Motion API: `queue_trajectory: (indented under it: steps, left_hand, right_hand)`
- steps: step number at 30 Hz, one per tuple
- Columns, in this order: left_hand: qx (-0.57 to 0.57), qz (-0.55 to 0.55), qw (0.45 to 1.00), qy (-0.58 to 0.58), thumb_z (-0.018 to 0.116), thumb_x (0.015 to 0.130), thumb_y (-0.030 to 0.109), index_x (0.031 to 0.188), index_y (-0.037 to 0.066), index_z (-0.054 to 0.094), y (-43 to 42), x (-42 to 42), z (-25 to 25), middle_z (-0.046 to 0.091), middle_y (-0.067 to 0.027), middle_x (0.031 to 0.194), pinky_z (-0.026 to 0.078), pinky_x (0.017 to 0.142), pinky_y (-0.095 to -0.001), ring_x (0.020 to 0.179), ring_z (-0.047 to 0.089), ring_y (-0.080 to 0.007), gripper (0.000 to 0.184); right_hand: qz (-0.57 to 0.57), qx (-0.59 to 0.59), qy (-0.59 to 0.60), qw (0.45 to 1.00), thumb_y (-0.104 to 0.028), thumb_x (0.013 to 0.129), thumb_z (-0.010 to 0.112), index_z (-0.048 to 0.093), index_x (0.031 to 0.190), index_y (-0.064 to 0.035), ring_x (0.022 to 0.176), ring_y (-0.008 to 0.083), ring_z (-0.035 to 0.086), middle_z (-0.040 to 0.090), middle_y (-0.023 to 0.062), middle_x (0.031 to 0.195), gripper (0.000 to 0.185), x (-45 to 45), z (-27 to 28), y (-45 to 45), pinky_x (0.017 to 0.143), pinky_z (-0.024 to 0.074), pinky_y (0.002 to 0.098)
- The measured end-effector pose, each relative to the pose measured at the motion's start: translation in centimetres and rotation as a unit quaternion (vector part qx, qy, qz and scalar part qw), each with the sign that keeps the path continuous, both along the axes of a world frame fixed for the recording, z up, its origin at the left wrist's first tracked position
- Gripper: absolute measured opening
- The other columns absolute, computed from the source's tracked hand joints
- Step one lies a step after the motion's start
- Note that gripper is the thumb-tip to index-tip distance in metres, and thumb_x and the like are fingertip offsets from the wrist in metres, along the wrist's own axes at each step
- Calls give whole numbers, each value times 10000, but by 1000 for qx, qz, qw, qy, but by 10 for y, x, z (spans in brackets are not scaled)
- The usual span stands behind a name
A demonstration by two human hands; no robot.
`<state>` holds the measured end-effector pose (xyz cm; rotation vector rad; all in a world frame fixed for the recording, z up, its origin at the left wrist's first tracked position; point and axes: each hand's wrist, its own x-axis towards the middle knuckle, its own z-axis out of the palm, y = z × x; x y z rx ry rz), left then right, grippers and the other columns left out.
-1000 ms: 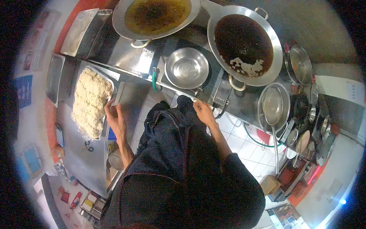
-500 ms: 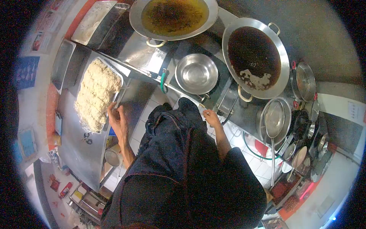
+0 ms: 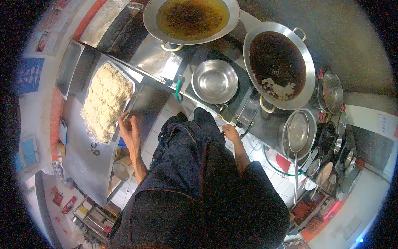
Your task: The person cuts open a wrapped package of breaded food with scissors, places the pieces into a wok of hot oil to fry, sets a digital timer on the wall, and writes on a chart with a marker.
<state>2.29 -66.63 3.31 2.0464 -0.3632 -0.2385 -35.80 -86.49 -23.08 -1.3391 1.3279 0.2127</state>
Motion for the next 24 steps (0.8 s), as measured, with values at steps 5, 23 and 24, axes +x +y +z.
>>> queue_trajectory:
  steps: [5, 23, 24]
  left_hand:
    - [-4, -10, 1000, -8, 612, 992, 183, 1215, 13, 562, -3, -1, 3, 518, 16, 706, 307, 522, -245, 597, 399, -49, 284]
    - [-37, -62, 997, 30, 597, 1007, 195, 1274, 36, 510, 2, 1, -2, 531, -8, 828, 337, 527, -226, 647, 449, -60, 323]
    - [-31, -74, 997, 16, 598, 1007, 200, 1275, 31, 506, 2, 4, -6, 532, -13, 839, 336, 521, -226, 646, 452, -65, 330]
  right_hand:
    - [-61, 42, 2, 997, -293, 960, 654, 672, 1075, -75, 620, 107, 565, 639, 16, 787, 247, -16, -27, 12, 516, 465, 269]
    - [-61, -198, 75, 975, -384, 955, 598, 679, 1003, -61, 651, 160, 664, 705, 84, 791, 336, -16, 17, 20, 615, 510, 304]
    - [-154, -214, 93, 960, -311, 978, 580, 665, 964, -43, 714, 170, 674, 706, 91, 804, 281, -21, 13, 20, 673, 513, 291]
